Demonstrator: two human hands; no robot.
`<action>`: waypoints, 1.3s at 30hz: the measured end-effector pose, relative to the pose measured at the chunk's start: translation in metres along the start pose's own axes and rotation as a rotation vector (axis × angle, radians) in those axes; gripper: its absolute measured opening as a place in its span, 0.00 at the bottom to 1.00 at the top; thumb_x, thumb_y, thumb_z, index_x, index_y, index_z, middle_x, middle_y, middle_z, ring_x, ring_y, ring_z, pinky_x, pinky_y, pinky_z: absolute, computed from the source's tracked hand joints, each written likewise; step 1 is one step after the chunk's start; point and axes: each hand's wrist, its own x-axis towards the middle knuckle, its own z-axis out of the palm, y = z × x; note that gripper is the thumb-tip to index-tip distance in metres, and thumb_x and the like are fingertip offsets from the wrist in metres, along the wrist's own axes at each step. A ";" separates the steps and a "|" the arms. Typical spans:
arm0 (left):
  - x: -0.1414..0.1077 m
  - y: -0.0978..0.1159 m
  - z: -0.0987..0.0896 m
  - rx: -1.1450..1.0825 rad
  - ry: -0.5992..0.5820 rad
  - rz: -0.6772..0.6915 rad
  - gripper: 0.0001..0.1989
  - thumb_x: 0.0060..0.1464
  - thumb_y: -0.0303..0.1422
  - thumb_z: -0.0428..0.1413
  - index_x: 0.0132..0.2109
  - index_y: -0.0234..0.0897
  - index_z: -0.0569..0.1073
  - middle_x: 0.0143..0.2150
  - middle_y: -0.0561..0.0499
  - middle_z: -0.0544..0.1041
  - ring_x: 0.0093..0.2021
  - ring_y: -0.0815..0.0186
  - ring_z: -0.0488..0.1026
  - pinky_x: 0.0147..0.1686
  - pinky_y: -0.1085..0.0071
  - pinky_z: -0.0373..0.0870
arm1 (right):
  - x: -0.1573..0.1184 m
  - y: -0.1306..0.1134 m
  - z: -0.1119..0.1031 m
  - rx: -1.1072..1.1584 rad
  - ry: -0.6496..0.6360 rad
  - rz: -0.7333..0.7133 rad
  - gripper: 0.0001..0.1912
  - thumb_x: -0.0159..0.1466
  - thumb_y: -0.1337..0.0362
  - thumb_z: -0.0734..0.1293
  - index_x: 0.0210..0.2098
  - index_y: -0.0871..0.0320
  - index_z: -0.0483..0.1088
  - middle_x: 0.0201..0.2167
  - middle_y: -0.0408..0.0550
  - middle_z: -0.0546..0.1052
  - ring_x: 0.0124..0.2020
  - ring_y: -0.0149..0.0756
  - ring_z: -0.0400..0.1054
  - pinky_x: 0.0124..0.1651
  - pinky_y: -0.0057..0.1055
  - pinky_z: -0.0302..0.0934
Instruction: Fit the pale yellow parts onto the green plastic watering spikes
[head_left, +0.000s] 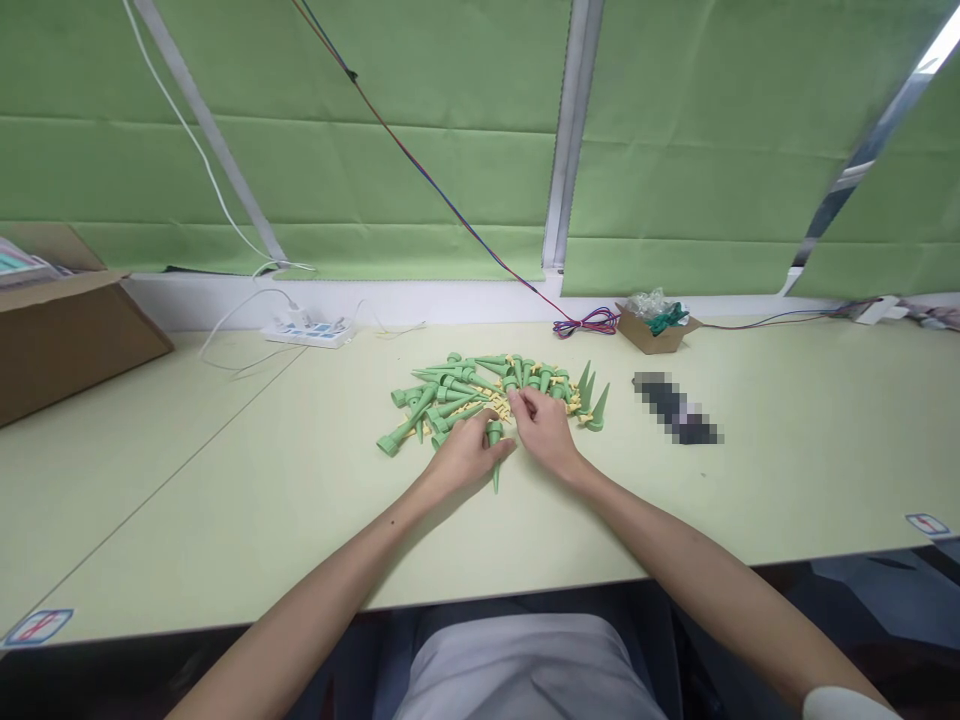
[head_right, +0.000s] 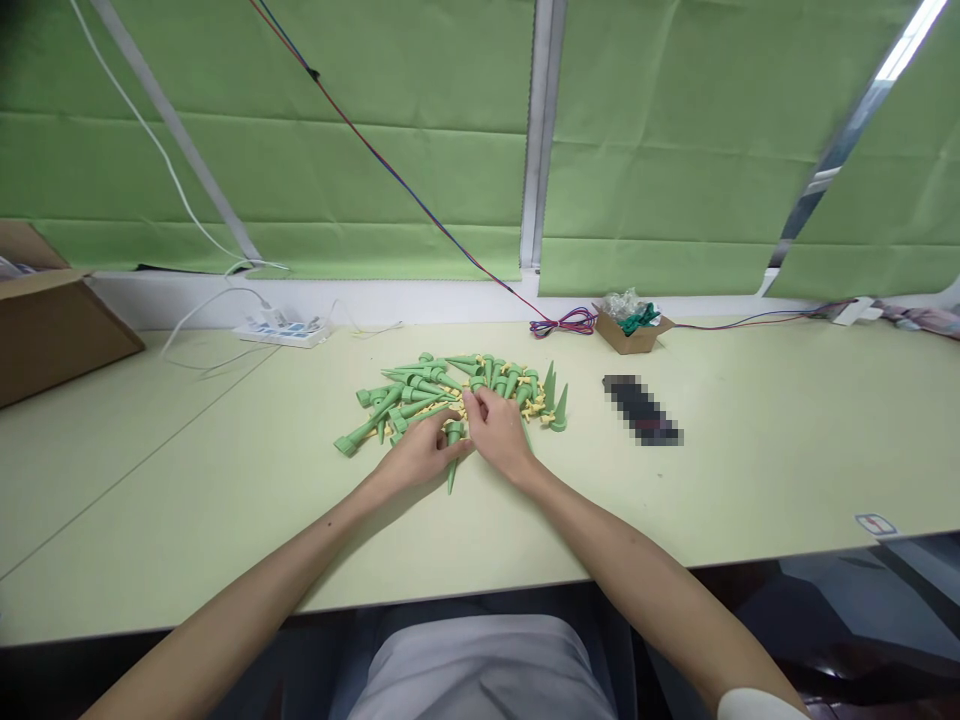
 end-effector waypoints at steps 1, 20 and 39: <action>0.000 0.000 -0.001 -0.007 0.004 0.005 0.20 0.56 0.43 0.58 0.51 0.37 0.74 0.21 0.56 0.67 0.23 0.63 0.64 0.25 0.69 0.52 | 0.000 0.000 0.000 -0.001 -0.008 0.002 0.24 0.71 0.51 0.58 0.22 0.54 0.54 0.17 0.38 0.58 0.21 0.31 0.51 0.28 0.31 0.46; 0.012 -0.011 -0.026 0.261 0.336 0.103 0.12 0.61 0.29 0.48 0.42 0.35 0.76 0.45 0.40 0.76 0.48 0.52 0.72 0.47 0.60 0.66 | -0.001 0.006 0.002 -0.029 -0.197 -0.069 0.08 0.67 0.65 0.61 0.38 0.57 0.72 0.33 0.48 0.78 0.33 0.37 0.71 0.37 0.31 0.61; 0.007 -0.014 -0.018 0.322 0.145 0.058 0.05 0.56 0.28 0.52 0.32 0.37 0.70 0.41 0.42 0.72 0.43 0.53 0.71 0.41 0.62 0.65 | -0.001 0.013 0.004 -0.110 -0.246 -0.119 0.11 0.67 0.72 0.60 0.44 0.59 0.73 0.41 0.53 0.79 0.42 0.40 0.73 0.46 0.34 0.63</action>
